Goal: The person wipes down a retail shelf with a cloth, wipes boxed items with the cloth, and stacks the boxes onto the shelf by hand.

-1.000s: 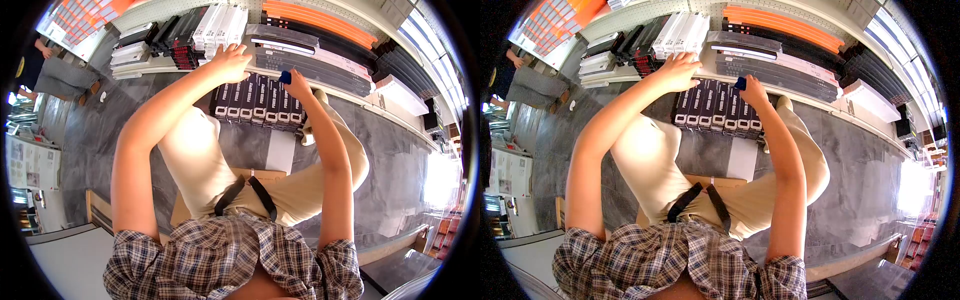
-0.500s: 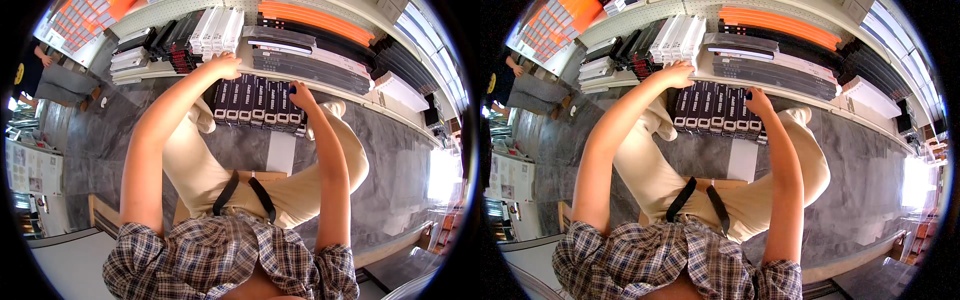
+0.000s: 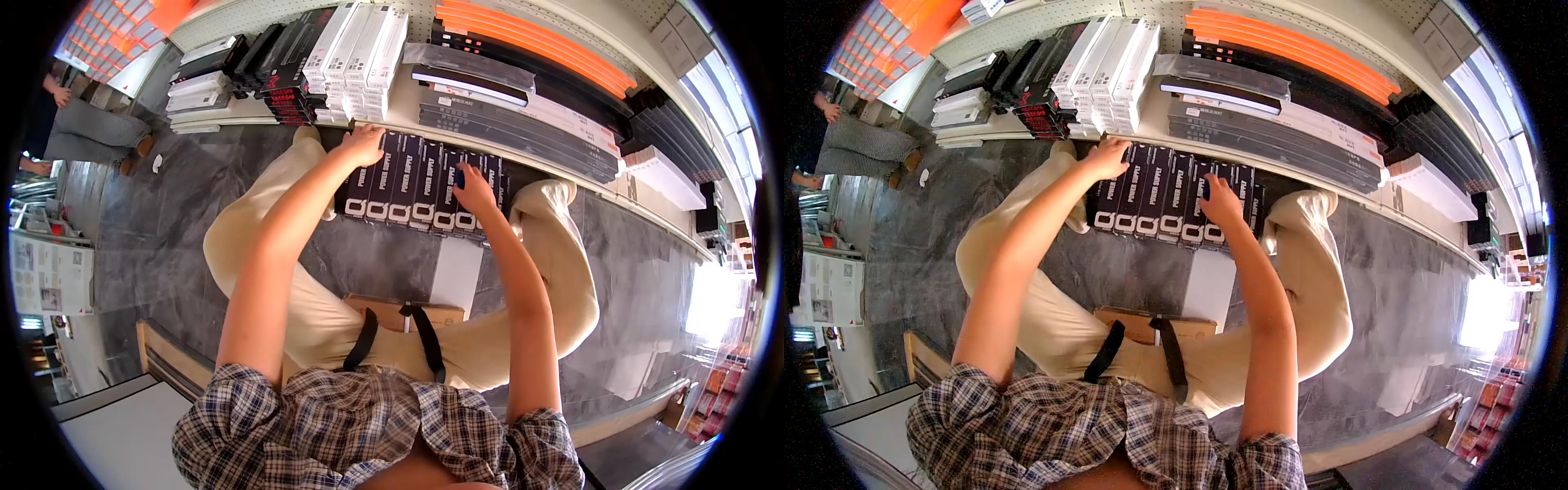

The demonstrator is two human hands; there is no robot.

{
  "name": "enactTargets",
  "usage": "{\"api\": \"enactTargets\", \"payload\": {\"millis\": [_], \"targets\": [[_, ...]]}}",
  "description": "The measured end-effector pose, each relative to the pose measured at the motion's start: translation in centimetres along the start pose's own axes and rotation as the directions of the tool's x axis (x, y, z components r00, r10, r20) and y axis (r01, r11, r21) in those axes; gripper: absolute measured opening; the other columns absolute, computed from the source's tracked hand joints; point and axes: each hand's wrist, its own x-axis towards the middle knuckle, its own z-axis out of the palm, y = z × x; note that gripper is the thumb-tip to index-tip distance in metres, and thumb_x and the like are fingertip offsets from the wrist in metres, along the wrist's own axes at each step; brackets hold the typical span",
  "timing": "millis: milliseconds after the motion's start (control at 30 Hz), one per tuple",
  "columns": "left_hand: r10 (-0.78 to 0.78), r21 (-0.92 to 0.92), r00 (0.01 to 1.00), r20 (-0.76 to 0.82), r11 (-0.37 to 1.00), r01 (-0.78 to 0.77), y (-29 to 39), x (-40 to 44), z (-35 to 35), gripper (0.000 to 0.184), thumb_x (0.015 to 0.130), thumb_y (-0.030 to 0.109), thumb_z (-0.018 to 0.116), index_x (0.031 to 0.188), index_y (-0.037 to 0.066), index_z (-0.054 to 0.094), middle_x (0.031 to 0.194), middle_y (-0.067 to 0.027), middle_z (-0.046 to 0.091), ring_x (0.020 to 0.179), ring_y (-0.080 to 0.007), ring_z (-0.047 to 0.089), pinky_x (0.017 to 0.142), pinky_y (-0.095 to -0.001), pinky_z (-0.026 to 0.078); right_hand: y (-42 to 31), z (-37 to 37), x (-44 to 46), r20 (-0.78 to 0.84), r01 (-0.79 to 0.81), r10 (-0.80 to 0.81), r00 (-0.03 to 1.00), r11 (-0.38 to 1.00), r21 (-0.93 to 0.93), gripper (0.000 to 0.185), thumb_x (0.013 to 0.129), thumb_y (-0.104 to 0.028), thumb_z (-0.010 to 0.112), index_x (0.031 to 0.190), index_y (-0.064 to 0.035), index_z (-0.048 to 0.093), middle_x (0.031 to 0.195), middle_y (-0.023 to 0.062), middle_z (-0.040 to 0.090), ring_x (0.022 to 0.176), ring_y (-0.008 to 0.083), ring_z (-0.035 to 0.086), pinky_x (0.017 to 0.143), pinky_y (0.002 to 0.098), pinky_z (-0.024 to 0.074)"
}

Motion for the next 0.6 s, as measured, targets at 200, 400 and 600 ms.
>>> {"api": "enactTargets", "payload": {"millis": [200,400,600], "targets": [[-0.083,-0.170,0.972,-0.220,0.984,0.045,-2.0,1.1,6.0,0.065,0.079,0.029,0.061,0.134,0.011,0.031,0.139,-0.0158,0.030,0.124,-0.0356,0.036,0.096,-0.0514,0.036,-1.4,1.4,1.5,-0.210,-0.015,0.004,0.978,0.999,-0.052,0.045,0.074,-0.020,0.063,0.114,-0.0085,0.045,0.114,0.0159,0.050,0.101,0.0339,0.056,0.082,0.0413,0.0492],[-0.312,-0.333,0.908,-0.280,0.919,0.214,-2.7,0.2,10.0,0.061,0.079,0.029,0.062,0.130,0.007,0.038,0.135,-0.0218,0.033,0.119,-0.0393,0.039,0.094,-0.0499,0.038,-3.1,1.6,2.9,-0.083,-0.218,0.209,0.974,0.968,-0.121,0.039,0.074,-0.024,0.062,0.104,-0.0046,0.047,0.110,0.0173,0.052,0.098,0.0335,0.057,0.080,0.0424,0.0489],[-0.278,-0.344,0.917,-0.284,0.923,0.173,-2.3,0.0,9.7,0.062,0.078,0.029,0.062,0.131,0.009,0.038,0.137,-0.0200,0.032,0.120,-0.0366,0.039,0.094,-0.0513,0.036,-6.8,2.0,4.4,-0.016,-0.146,0.147,0.989,0.962,-0.228,0.052,0.074,-0.027,0.065,0.114,-0.0013,0.043,0.117,0.0204,0.047,0.102,0.0364,0.056,0.081,0.0425,0.0503]]}}
